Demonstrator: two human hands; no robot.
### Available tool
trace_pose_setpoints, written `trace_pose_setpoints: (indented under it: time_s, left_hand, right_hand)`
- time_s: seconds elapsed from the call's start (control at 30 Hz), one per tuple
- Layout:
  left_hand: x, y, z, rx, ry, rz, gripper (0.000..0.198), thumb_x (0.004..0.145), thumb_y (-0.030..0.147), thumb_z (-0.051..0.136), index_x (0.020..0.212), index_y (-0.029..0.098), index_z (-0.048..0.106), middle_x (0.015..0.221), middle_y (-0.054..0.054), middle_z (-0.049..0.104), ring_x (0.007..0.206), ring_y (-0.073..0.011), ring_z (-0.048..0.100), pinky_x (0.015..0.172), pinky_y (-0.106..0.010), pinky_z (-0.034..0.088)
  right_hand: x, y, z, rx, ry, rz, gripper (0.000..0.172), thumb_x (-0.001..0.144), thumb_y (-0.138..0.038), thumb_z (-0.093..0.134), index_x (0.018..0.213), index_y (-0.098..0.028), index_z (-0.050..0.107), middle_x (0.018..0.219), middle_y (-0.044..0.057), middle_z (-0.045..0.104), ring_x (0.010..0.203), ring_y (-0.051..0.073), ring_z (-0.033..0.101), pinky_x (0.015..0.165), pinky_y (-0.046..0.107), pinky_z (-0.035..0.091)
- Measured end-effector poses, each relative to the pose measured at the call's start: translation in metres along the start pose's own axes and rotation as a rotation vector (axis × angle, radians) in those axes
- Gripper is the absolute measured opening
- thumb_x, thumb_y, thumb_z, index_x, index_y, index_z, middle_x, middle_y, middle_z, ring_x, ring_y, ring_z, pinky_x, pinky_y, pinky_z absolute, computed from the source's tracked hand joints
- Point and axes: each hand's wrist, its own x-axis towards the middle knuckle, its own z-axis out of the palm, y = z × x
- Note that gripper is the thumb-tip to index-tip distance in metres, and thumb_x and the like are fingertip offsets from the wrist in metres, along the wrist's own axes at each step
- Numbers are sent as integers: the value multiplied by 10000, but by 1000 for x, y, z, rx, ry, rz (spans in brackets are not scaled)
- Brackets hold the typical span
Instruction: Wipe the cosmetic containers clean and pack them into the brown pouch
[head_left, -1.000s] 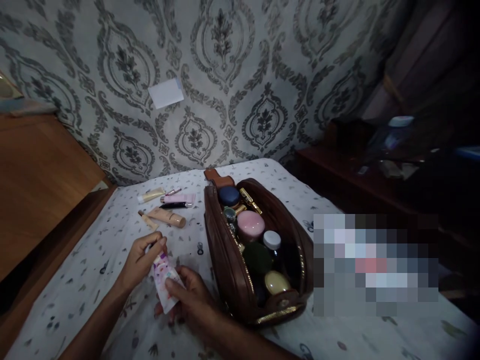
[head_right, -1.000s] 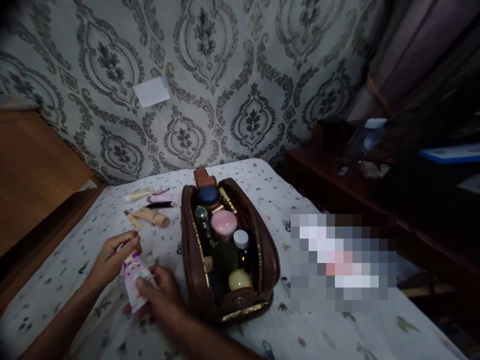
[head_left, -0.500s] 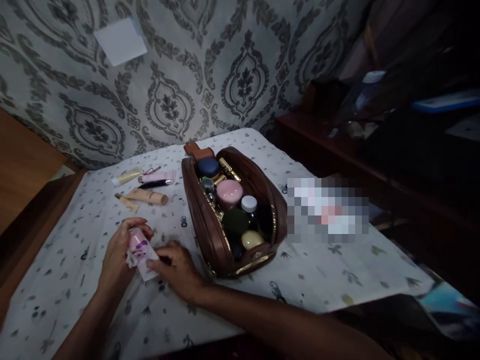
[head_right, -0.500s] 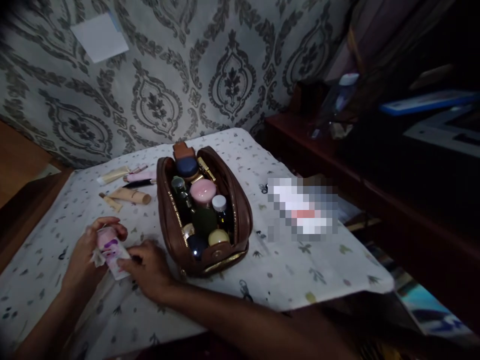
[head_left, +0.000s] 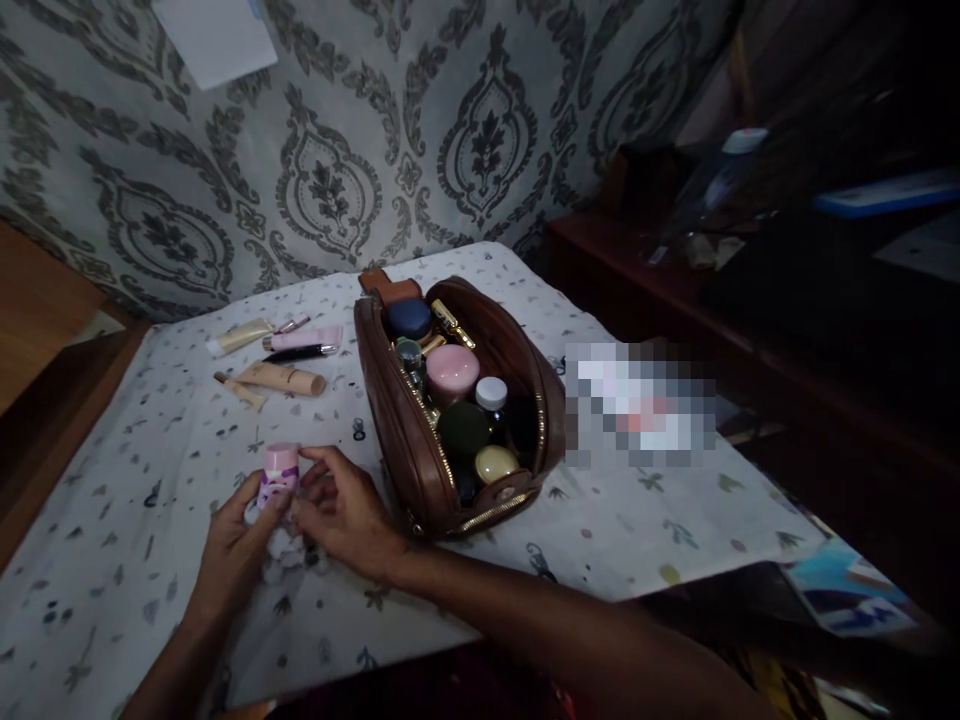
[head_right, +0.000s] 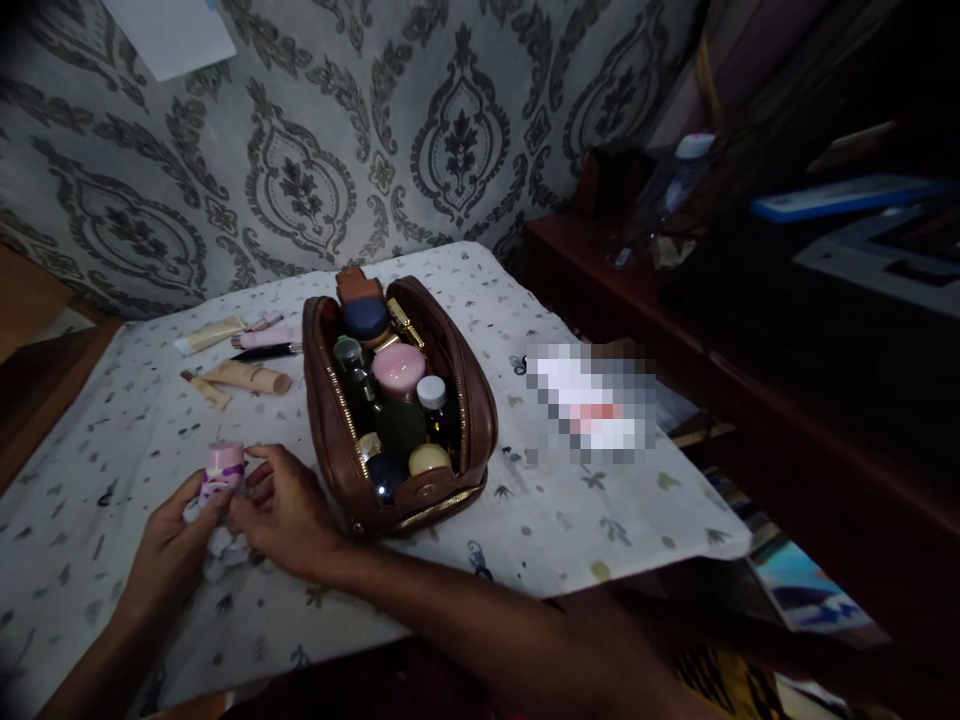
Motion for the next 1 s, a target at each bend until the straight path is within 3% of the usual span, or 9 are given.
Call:
trace_pose_setpoints:
  time_s: [0.13, 0.23, 0.33, 0.4, 0.53, 0.6, 0.7, 0.8, 1.0]
  left_hand:
    - [3, 7, -13, 86, -172, 100, 359, 767, 516, 642, 912, 191, 685, 824, -38, 718, 843, -248, 666, 787, -292, 528]
    - [3, 8, -20, 207, -229, 153, 330, 782, 518, 604, 783, 192, 656, 718, -10, 681, 695, -201, 638, 662, -241, 510]
    - [0, 5, -26, 288, -175, 185, 393, 853, 528, 493, 643, 203, 563, 549, 31, 552, 509, -140, 517, 502, -211, 428]
    - [-3, 3, -30, 341, -88, 210, 415, 880, 530, 430, 635, 212, 537, 538, 34, 537, 506, -140, 515, 496, -214, 420]
    - [-5, 2, -34, 516, 147, 236, 368, 877, 513, 401, 860, 226, 631, 681, 3, 679, 624, -186, 638, 578, -247, 474]
    - [-6, 5, -31, 575, 206, 289, 386, 870, 521, 405, 940, 226, 644, 780, -33, 727, 693, -217, 676, 632, -280, 497]
    - [-7, 13, -21, 589, 177, 382, 412, 867, 538, 429, 1036, 228, 640, 912, -68, 751, 789, -246, 704, 691, -303, 519]
    - [-7, 19, -13, 564, 136, 383, 434, 866, 543, 447, 1115, 239, 631, 945, -64, 758, 768, -243, 713, 650, -294, 524]
    - [-4, 15, -26, 516, 33, 402, 378, 835, 562, 504, 957, 260, 695, 863, -45, 765, 689, -217, 696, 618, -262, 496]
  right_hand:
    - [0, -8, -7, -61, -7, -104, 435, 844, -302, 639, 1261, -243, 531, 1041, 20, 607, 815, 126, 579, 739, 256, 499]
    - [2, -6, -7, -104, -15, -153, 283, 858, -290, 625, 1133, -226, 615, 1034, 26, 629, 920, 156, 583, 812, 283, 490]
    - [3, -1, -2, -81, -44, -115, 217, 840, -285, 642, 1044, -213, 648, 893, 1, 621, 839, 145, 587, 739, 253, 491]
    - [3, 0, 1, -79, -44, -87, 205, 819, -272, 659, 1014, -209, 653, 826, -19, 603, 764, 128, 575, 685, 228, 481]
    - [0, -2, 5, -110, -44, -119, 171, 781, -214, 677, 950, -208, 650, 825, -36, 604, 736, 109, 557, 653, 195, 459]
    - [-2, -4, 5, -166, -73, -169, 172, 756, -194, 697, 918, -209, 642, 829, -39, 600, 741, 109, 549, 661, 194, 455]
    - [-4, -3, 5, -306, -131, -257, 164, 711, -158, 715, 795, -212, 586, 752, -51, 532, 708, 115, 515, 682, 210, 456]
    - [-4, 0, 7, -350, -130, -308, 223, 675, -104, 700, 738, -212, 515, 720, -55, 474, 695, 119, 497, 691, 220, 456]
    - [-3, -3, 6, -255, -55, -319, 241, 682, -140, 740, 824, -218, 562, 790, -42, 554, 763, 133, 537, 769, 243, 470]
